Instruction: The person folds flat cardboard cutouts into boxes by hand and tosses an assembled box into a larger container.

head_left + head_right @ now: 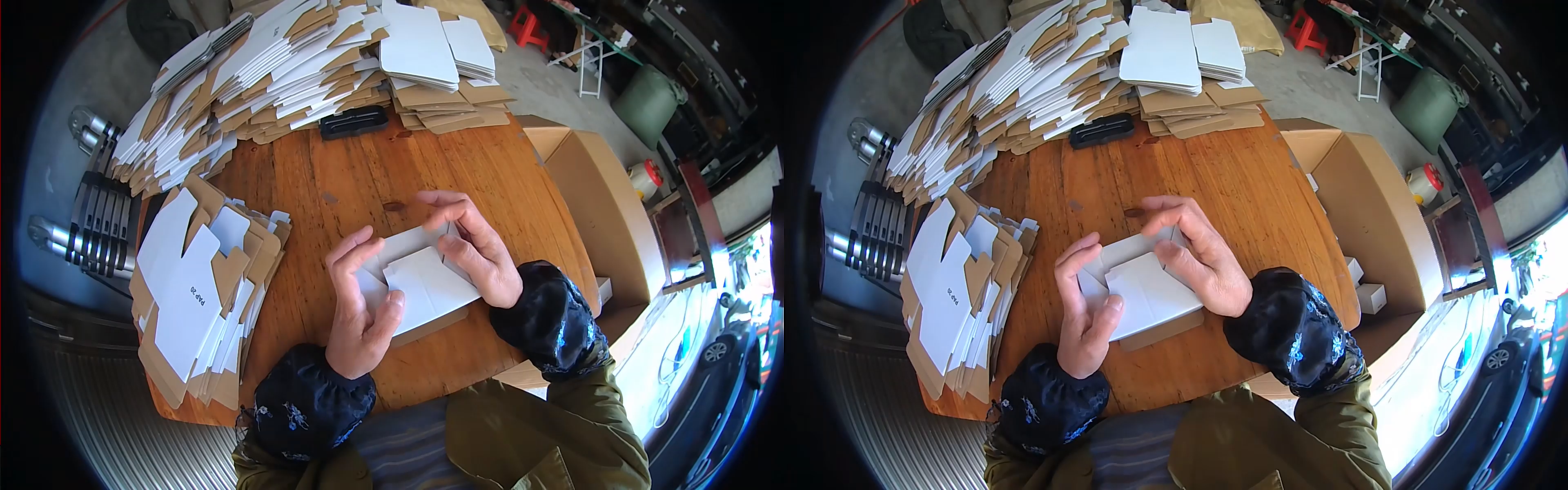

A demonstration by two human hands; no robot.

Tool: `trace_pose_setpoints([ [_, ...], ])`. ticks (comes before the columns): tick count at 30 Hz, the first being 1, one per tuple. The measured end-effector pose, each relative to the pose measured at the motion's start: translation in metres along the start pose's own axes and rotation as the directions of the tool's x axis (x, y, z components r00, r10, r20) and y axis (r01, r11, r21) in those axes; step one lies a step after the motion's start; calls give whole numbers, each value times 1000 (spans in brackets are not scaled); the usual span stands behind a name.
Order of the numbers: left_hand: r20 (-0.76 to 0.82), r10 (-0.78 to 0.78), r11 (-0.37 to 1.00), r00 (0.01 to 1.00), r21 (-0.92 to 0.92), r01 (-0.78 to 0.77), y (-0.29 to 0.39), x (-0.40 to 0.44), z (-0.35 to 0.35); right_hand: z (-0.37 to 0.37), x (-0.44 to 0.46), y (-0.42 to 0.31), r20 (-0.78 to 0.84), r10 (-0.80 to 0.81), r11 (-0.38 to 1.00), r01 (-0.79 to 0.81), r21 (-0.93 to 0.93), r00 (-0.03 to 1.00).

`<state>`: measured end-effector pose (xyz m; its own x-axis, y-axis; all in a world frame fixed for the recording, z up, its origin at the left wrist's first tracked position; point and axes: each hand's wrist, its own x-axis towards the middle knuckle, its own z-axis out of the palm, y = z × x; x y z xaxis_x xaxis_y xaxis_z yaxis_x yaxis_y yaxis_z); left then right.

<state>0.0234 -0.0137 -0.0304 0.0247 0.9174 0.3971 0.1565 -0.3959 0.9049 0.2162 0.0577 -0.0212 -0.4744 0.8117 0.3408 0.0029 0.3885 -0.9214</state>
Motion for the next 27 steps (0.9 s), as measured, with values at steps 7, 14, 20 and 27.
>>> trace_pose_setpoints([
  [7, 105, -8, 977, 994, 213, -15, 3, -1, -9, -6, 0, -10, 45, -111, 969, 118, -219, 993],
  [14, 149, 39, 946, 988, 312, -84, 2, 2, -12, -6, 0, -13, 96, 44, 981, -25, -193, 994],
  [20, 157, 46, 930, 986, 353, -100, 4, 3, -12, -5, 2, -13, 120, -2, 962, 34, -271, 993],
  [27, 152, 66, 945, 986, 308, -110, 0, 1, -13, -5, 0, -13, 132, 20, 986, 2, -167, 991],
])
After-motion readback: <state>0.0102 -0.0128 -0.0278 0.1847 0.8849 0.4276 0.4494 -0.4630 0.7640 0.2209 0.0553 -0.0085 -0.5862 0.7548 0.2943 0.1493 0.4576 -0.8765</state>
